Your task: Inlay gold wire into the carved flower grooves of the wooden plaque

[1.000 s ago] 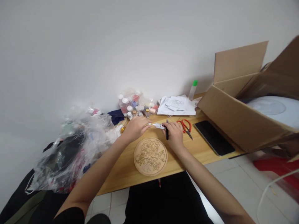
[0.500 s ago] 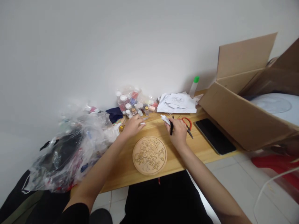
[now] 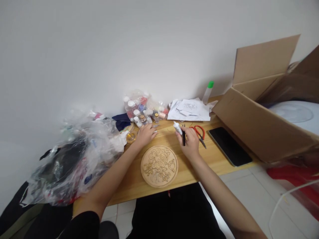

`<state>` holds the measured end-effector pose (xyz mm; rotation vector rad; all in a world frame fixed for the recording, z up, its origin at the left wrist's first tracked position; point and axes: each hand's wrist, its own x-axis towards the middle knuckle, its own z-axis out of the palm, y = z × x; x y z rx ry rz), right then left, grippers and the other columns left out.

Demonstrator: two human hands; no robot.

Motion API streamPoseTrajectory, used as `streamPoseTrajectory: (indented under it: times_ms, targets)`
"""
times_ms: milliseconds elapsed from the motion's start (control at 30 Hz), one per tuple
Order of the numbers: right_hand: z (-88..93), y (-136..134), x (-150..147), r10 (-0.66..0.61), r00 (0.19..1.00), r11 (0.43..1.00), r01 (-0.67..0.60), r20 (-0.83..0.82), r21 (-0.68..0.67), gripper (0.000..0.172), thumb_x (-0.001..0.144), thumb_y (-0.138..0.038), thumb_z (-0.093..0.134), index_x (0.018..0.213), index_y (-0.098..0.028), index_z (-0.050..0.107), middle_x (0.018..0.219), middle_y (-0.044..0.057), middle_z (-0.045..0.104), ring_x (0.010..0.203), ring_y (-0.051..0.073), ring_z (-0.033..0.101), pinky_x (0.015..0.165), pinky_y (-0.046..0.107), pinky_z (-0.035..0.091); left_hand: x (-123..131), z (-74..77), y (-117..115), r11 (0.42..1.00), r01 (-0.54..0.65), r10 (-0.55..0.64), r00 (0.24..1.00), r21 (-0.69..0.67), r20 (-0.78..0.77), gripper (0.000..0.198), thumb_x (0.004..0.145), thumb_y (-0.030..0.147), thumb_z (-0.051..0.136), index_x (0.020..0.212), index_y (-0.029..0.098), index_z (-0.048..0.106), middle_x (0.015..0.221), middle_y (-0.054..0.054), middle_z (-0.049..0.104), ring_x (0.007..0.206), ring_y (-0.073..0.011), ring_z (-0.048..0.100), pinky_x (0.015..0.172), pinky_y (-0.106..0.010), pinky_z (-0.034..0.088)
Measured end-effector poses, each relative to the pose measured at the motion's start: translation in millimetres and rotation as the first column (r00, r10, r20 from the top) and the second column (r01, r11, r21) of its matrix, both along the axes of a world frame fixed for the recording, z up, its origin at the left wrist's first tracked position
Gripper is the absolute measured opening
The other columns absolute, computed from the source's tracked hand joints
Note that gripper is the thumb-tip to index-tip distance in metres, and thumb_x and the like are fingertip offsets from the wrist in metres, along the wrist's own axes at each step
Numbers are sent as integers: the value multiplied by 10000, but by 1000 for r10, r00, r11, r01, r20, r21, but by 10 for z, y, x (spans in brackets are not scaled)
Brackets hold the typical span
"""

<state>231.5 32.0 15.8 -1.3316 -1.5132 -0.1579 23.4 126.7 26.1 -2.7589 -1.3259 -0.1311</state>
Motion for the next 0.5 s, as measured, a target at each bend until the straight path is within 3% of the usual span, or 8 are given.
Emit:
streamPoseTrajectory:
  times_ms: [200,367,500]
  targets:
    - [12,-4,11,3,1000,993,-1,14,-119,213,897,-330,501,928,-166,635,833,96,689,755,210,594,705,338,470,-14,-28,-15,1000,21,-20,995,0,101,301,927,353,565,1141,142,575,1144,-78,598,1016,-190,603,887,-406,525]
    - [-4,-14,-32,-1,996,953,27,86,-301,135,834,-228,565,897,-169,669,834,101,668,804,239,562,738,353,422,-42,112,-200,998,23,-40,953,59,299,145,918,262,556,948,138,625,936,-50,651,933,-183,616,864,-379,503]
    - [-53,-8,-60,51,992,906,2,114,-423,81,800,-202,619,840,-177,686,815,108,646,821,259,554,731,364,401,-119,260,-422,993,35,-85,884,116,460,70,869,206,590,857,155,636,821,-41,666,816,-175,624,760,-320,495]
